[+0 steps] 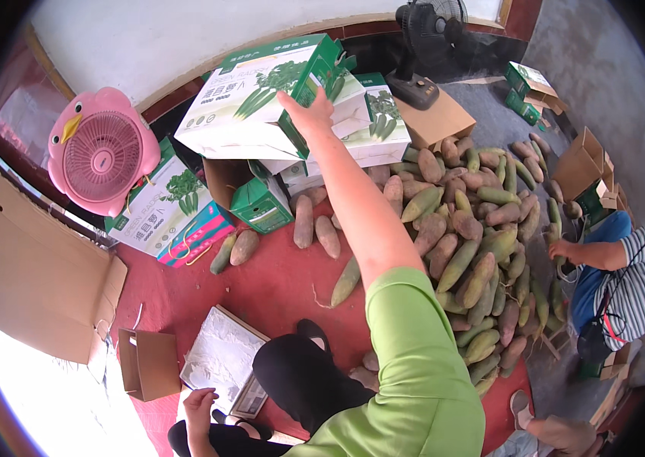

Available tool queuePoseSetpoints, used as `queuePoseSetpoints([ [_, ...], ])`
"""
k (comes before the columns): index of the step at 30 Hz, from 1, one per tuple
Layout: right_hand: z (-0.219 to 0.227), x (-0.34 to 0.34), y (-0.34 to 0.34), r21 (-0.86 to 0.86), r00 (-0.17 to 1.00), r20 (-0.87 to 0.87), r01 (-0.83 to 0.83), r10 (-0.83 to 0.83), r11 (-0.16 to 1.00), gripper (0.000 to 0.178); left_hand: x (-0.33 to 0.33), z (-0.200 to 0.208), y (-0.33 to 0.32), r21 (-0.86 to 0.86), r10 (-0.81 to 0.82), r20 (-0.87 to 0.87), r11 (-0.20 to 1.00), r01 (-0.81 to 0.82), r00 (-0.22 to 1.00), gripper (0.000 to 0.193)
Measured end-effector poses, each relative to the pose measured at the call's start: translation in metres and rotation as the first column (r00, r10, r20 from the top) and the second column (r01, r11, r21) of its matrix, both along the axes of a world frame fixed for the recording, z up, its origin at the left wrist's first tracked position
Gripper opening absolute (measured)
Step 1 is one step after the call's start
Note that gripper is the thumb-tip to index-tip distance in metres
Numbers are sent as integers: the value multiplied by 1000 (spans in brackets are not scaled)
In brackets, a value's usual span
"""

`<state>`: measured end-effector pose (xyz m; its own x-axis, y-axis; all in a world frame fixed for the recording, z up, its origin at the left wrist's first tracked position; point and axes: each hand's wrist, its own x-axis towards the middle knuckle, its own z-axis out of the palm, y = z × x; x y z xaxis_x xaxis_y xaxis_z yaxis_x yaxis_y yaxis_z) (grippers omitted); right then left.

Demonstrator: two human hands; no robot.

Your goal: Sorting and packing winter melons into cardboard boxes and weighing them on a scale.

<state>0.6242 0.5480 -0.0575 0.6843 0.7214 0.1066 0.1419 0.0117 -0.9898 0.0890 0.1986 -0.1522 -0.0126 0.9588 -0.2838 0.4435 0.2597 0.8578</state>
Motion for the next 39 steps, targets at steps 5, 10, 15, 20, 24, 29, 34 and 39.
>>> queuePoseSetpoints([
  [5, -5, -1, -5, -117, 959, -276, -96, 61, 988, 118, 0, -7, -1, -16, -66, -47, 998, 66, 997, 15],
  [10, -8, 12, -20, -84, 873, -442, -271, 207, 959, 138, 1, -5, 2, -60, -64, -86, 996, 59, 994, 15],
  [15, -16, 16, 9, -100, 912, -396, -160, 108, 982, 125, 0, -10, 4, -67, -43, -54, 997, 40, 998, 15],
  [20, -23, 44, 37, -78, 986, -87, 135, -141, 988, 88, -6, -13, 4, -43, -71, -101, 997, 67, 992, 14],
  [24, -30, 80, 57, 30, 987, -23, 160, -159, 987, 40, -24, -23, 1, -118, -146, -155, 985, 128, 977, 21],
  [29, -10, 88, 56, -86, 988, -155, -1, -12, 996, 45, -16, -22, 4, -147, -41, -79, 989, 29, 996, 21],
  [34, -9, 99, 68, -125, 979, -195, -84, 59, 989, 58, -11, -18, 10, -114, -128, -143, 987, 112, 981, 19],
  [39, -17, 106, 55, -64, 932, -293, -242, 214, 968, 44, 0, -6, 12, -162, -89, -139, 985, 66, 986, 19],
])
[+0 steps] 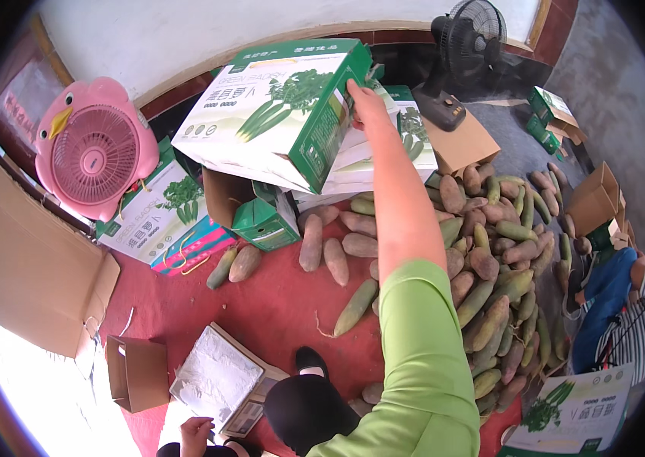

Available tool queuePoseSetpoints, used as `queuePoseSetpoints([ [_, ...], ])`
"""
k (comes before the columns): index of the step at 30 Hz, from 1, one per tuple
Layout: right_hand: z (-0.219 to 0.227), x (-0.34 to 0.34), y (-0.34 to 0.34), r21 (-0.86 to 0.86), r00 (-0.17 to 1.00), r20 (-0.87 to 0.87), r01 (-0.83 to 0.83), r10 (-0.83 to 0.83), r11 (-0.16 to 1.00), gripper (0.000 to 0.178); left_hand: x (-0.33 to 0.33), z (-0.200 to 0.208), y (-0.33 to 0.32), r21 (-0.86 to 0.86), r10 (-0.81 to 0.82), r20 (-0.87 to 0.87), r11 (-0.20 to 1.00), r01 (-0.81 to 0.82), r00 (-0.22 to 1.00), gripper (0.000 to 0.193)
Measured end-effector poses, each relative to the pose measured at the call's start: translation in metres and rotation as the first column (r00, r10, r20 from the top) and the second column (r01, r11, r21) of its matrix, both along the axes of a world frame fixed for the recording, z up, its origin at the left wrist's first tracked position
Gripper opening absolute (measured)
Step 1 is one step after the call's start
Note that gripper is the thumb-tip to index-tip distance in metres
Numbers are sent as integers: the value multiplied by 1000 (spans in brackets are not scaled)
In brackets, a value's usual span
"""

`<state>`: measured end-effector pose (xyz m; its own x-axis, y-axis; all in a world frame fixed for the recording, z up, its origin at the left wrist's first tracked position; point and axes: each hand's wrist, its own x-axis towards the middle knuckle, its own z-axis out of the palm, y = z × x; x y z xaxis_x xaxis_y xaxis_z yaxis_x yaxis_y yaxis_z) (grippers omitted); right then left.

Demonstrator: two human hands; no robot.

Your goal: Sorting and packing winter melons into cardboard boxes and weighing them on a scale.

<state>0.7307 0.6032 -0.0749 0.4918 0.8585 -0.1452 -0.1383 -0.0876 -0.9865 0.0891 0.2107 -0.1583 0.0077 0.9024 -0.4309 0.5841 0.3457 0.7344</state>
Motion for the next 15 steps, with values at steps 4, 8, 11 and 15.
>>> queuePoseSetpoints([
  [4, 7, -16, -45, 172, 970, -196, -109, 142, 979, 28, -2, 5, -5, 21, 2, 9, 1000, -2, 1000, 20],
  [8, 35, -57, -99, 278, 979, -141, -103, 146, 955, 23, 0, 18, -18, 152, -3, -101, 988, 18, 995, 15],
  [11, 73, -88, -144, 340, 993, -23, -103, 117, 935, 26, -14, 18, -33, 243, -28, -111, 969, 54, 993, 15],
  [15, 126, -115, -214, 388, 935, 345, -224, 84, 894, 28, -19, 25, -47, 332, -44, -81, 941, 69, 996, 14],
])
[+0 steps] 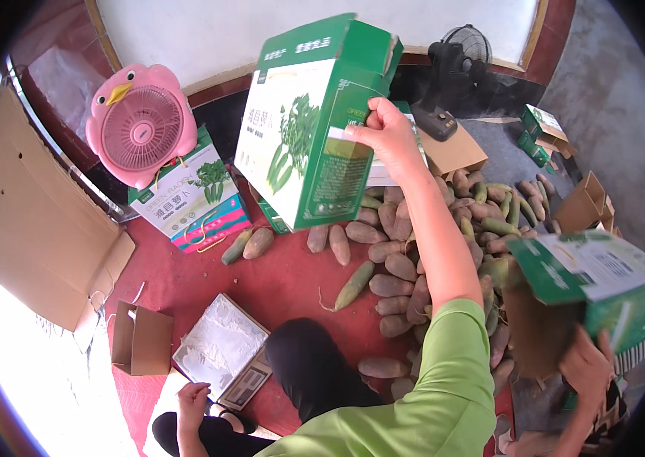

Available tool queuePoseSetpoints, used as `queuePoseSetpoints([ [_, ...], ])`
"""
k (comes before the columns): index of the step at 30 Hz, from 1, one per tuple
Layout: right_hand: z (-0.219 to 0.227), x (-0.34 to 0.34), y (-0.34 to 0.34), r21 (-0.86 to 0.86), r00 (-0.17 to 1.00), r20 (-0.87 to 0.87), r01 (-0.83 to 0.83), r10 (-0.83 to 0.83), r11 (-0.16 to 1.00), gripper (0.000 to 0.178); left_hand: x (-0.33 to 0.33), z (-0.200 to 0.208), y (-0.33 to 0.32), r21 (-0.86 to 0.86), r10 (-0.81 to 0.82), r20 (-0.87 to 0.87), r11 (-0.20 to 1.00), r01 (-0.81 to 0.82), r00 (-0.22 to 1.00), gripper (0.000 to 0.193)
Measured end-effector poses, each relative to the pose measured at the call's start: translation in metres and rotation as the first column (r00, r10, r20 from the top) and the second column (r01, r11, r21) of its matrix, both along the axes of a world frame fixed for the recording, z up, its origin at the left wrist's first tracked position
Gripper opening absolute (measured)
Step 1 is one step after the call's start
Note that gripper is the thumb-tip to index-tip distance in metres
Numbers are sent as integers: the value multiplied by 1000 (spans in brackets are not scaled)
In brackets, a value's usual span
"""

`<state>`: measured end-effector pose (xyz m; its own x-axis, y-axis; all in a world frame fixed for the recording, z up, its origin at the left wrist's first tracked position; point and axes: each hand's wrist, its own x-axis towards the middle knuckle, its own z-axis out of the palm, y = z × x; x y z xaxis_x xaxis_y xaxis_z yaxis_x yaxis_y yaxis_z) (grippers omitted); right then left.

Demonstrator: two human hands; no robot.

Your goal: Sorting and packing winter melons into cardboard boxes and weighing them on a scale.

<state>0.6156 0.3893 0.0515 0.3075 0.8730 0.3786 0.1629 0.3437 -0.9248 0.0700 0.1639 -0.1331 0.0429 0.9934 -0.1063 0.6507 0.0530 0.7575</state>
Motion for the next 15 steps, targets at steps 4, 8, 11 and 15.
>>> queuePoseSetpoints([
  [4, 38, -41, -73, 14, 959, 282, -12, 8, 1000, 30, 3, 30, -10, 27, 71, 60, 997, -73, 996, 13],
  [8, 49, -77, -119, 43, 873, 477, -137, 100, 990, 31, -8, 53, -12, 212, 50, 64, 975, -62, 997, 13],
  [11, 40, -112, -135, 93, 798, 593, -198, 106, 976, 28, -14, 83, -4, 399, 35, 6, 916, -34, 999, 21],
  [15, 15, -147, -140, 95, 691, 704, -322, 165, 942, 28, -32, 107, 14, 571, 211, -53, 809, -144, 976, 49],
])
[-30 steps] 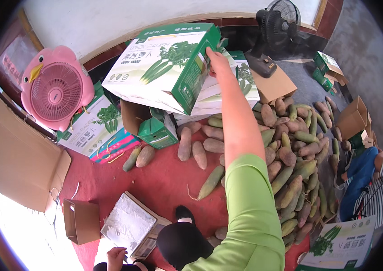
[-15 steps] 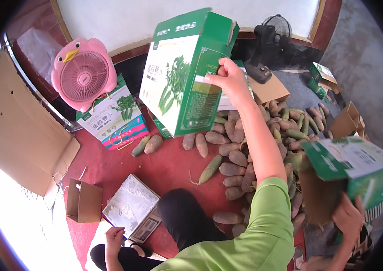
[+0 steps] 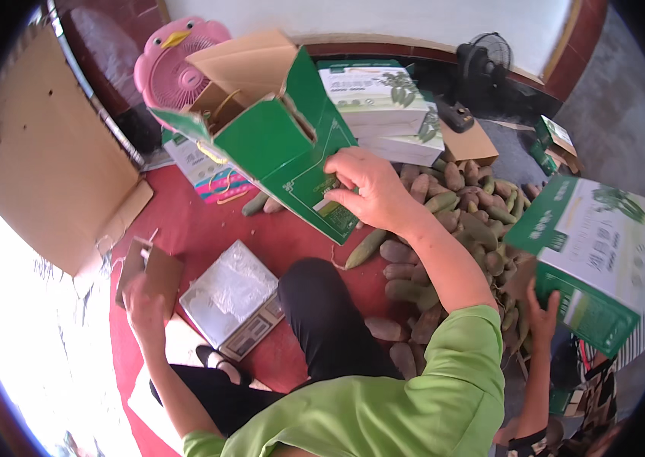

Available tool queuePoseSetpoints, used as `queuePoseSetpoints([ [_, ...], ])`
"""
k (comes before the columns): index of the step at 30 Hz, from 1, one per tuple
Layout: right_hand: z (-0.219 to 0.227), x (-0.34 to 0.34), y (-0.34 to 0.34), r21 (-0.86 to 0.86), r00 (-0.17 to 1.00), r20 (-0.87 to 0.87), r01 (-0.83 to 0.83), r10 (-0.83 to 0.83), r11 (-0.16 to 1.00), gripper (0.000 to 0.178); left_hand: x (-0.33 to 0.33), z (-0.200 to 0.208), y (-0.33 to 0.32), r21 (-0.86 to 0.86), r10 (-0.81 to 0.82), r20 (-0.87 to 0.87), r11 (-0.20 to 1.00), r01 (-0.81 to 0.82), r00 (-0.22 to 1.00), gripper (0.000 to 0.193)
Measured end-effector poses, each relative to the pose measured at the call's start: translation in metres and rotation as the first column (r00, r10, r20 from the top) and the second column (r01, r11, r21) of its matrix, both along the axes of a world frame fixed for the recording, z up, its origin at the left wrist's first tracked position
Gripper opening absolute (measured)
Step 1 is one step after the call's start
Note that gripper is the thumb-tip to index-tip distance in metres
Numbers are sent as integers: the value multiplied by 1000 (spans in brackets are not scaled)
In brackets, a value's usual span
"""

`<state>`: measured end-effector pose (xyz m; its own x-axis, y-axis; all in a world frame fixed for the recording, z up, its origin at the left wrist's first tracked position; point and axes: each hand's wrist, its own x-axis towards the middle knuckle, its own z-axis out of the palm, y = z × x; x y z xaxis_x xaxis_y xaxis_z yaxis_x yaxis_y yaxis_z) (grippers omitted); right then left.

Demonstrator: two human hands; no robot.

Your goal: Sorting and packing winter melons into cardboard boxes and weighing them on a scale.

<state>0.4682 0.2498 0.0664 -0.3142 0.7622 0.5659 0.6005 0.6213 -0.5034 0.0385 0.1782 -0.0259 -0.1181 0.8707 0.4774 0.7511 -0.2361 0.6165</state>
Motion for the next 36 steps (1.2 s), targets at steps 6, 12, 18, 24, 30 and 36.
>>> queuePoseSetpoints([
  [6, -36, -53, 17, 67, 950, 206, -252, 234, 965, 29, -17, 5, 1, -39, 252, -72, 966, -256, 965, 83],
  [12, -66, -100, 40, 4, 872, 257, -432, 417, 902, 27, -37, -7, -8, 2, 213, -323, 974, -225, 922, 68],
  [18, -132, -111, 81, -47, 927, 194, -319, 322, 947, 38, -32, -14, -24, -202, 75, -235, 972, -124, 969, 24],
  [24, -230, -112, 78, -501, 856, -513, -359, 64, 788, 46, -5, -31, -19, -224, 70, -481, 954, -200, 874, 18],
  [30, -352, -47, -7, -713, 971, -170, -5, -167, 701, 27, 30, -51, -16, -269, -53, -637, 950, -157, 769, 15],
  [36, -440, 24, -146, -757, 969, 232, 237, -88, 608, 17, 48, -55, -21, -262, -2, -707, 930, -259, 707, 14],
])
